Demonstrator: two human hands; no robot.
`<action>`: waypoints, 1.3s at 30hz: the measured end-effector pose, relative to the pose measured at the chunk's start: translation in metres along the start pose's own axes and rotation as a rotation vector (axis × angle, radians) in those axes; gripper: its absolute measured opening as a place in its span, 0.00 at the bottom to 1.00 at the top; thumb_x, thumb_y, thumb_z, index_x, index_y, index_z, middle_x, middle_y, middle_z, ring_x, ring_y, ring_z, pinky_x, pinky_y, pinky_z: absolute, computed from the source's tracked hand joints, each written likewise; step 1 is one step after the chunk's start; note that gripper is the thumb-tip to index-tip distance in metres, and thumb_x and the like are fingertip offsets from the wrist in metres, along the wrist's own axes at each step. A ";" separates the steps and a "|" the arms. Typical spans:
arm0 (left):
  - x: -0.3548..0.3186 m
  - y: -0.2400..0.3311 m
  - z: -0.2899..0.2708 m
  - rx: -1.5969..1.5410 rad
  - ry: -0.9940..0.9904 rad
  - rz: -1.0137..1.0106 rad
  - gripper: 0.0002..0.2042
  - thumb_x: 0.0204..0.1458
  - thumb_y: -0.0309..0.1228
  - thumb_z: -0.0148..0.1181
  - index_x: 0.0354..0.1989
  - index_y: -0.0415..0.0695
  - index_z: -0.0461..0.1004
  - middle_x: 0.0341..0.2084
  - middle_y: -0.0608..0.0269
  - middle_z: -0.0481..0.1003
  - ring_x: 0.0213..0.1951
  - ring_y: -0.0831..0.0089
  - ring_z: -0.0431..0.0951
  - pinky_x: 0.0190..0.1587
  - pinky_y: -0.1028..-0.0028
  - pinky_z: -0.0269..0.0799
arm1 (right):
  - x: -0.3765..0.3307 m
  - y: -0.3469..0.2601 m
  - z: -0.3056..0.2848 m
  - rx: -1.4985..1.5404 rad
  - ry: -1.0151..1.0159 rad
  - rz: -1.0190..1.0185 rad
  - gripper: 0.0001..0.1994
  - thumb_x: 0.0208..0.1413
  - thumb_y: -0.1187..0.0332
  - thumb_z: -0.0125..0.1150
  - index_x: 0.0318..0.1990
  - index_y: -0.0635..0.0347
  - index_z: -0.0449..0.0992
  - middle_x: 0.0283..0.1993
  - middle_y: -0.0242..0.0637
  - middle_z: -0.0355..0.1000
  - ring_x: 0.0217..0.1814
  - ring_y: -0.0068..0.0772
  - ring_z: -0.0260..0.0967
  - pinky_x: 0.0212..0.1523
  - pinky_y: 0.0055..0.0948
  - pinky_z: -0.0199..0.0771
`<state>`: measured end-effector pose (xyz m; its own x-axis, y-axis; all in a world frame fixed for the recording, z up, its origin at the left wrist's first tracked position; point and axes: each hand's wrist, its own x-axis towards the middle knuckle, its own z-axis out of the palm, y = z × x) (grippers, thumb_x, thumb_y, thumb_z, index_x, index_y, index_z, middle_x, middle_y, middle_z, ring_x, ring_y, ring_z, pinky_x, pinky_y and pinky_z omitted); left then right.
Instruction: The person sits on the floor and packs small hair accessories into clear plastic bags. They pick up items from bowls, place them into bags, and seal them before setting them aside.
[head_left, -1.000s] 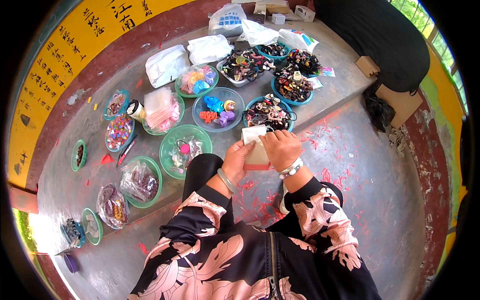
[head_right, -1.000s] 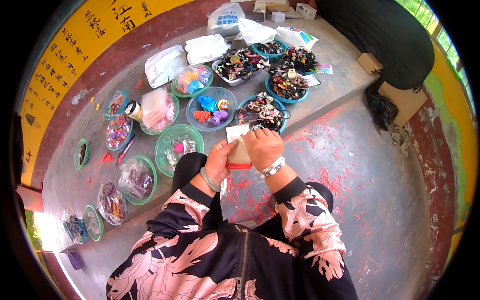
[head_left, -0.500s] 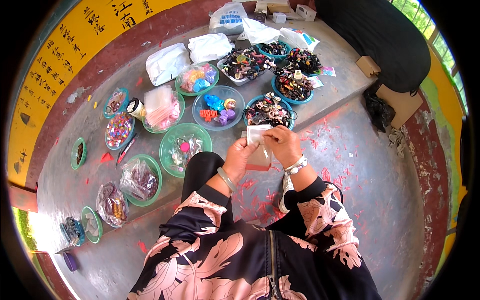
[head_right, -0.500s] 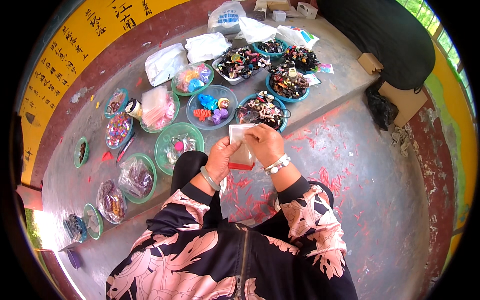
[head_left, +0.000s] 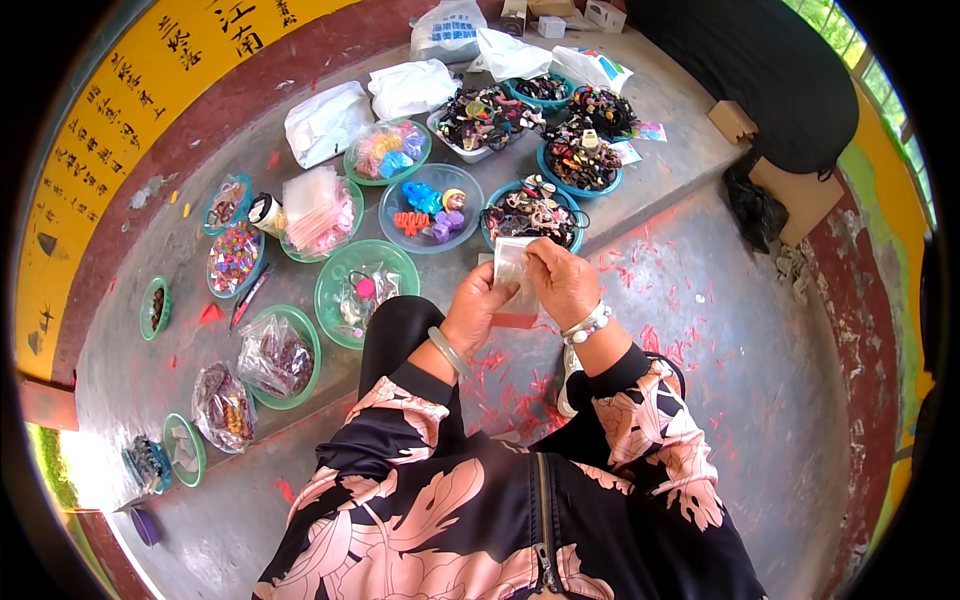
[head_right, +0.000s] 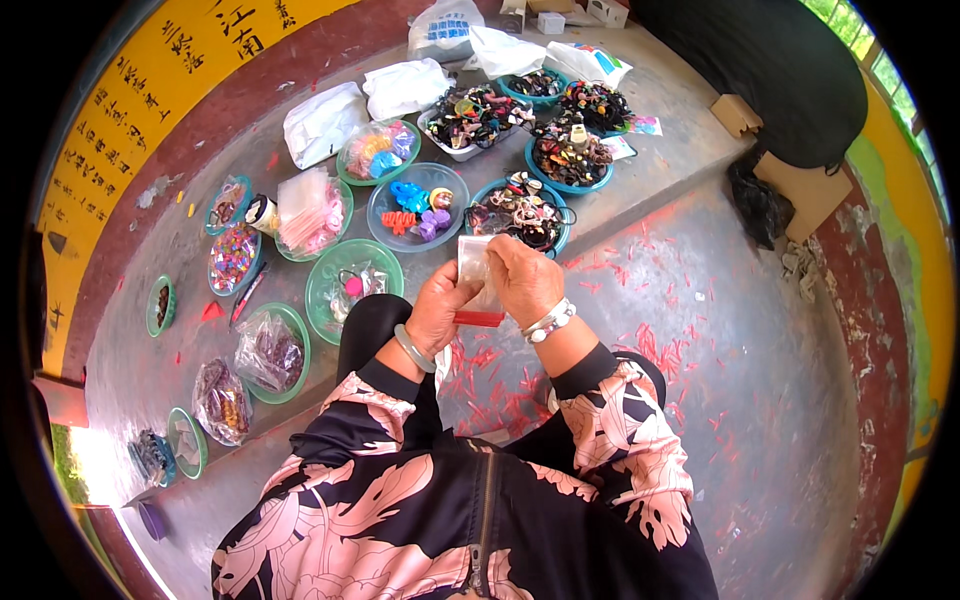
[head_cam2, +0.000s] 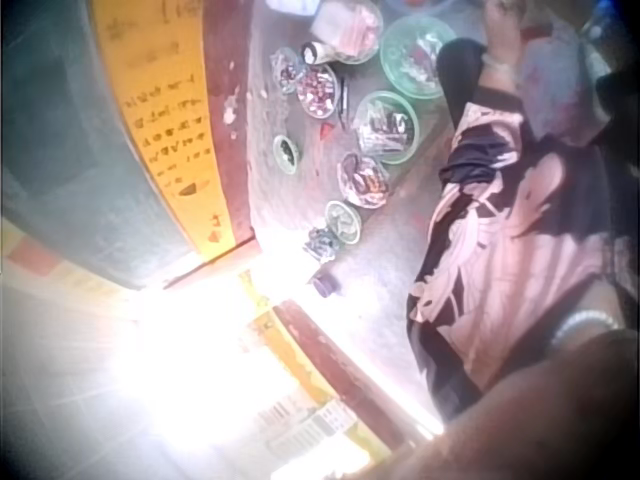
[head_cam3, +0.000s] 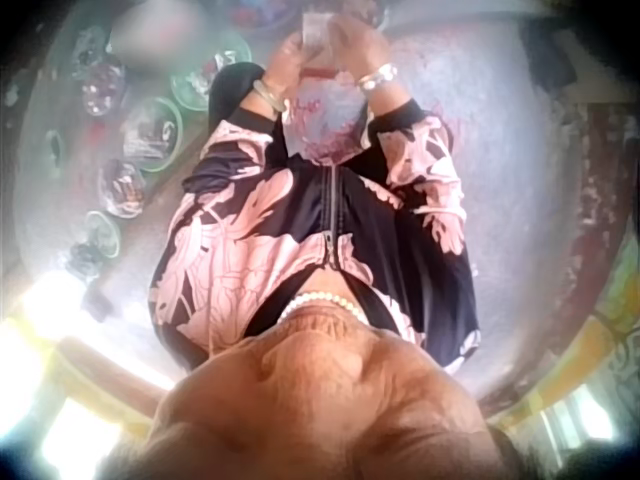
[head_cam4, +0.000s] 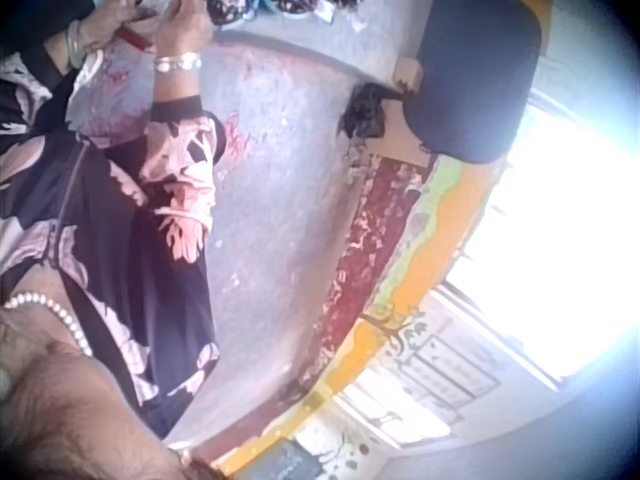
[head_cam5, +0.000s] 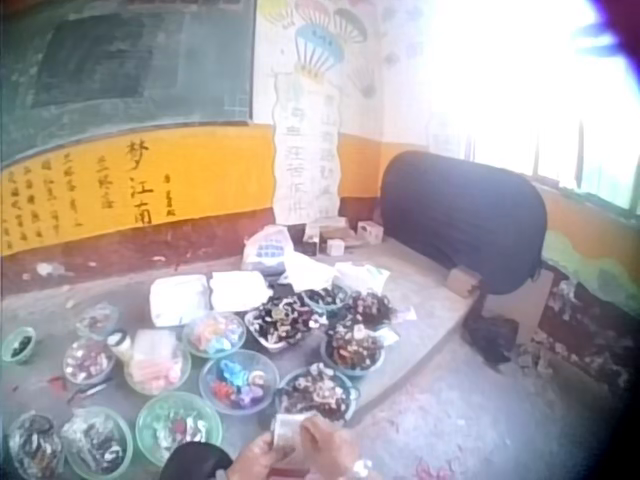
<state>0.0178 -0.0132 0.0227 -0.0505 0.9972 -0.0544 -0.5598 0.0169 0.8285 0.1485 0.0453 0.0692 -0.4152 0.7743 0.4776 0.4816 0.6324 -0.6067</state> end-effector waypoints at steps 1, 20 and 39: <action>0.001 -0.003 -0.003 0.008 -0.004 -0.014 0.09 0.51 0.21 0.49 0.42 0.38 0.69 0.35 0.64 0.73 0.38 0.77 0.74 0.43 0.75 0.69 | 0.000 -0.002 -0.001 -0.017 -0.007 -0.010 0.02 0.50 0.71 0.53 0.32 0.57 0.70 0.23 0.43 0.69 0.25 0.44 0.69 0.24 0.32 0.67; -0.002 0.006 -0.001 -0.004 -0.104 -0.123 0.12 0.49 0.24 0.56 0.42 0.38 0.68 0.35 0.61 0.74 0.37 0.73 0.76 0.40 0.74 0.73 | 0.000 0.020 0.006 0.073 0.099 0.160 0.02 0.53 0.67 0.51 0.32 0.53 0.67 0.16 0.44 0.67 0.18 0.46 0.68 0.17 0.39 0.65; 0.001 0.000 -0.012 -0.123 0.073 -0.196 0.13 0.49 0.19 0.51 0.44 0.36 0.65 0.38 0.56 0.72 0.40 0.67 0.75 0.44 0.67 0.72 | 0.022 0.042 -0.023 0.749 0.414 0.555 0.06 0.56 0.67 0.49 0.32 0.59 0.68 0.19 0.37 0.72 0.11 0.21 0.63 0.10 0.16 0.55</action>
<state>0.0074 -0.0135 0.0161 0.0117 0.9678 -0.2513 -0.6613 0.1960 0.7241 0.1774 0.0899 0.0688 0.0880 0.9907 0.1042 -0.1410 0.1159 -0.9832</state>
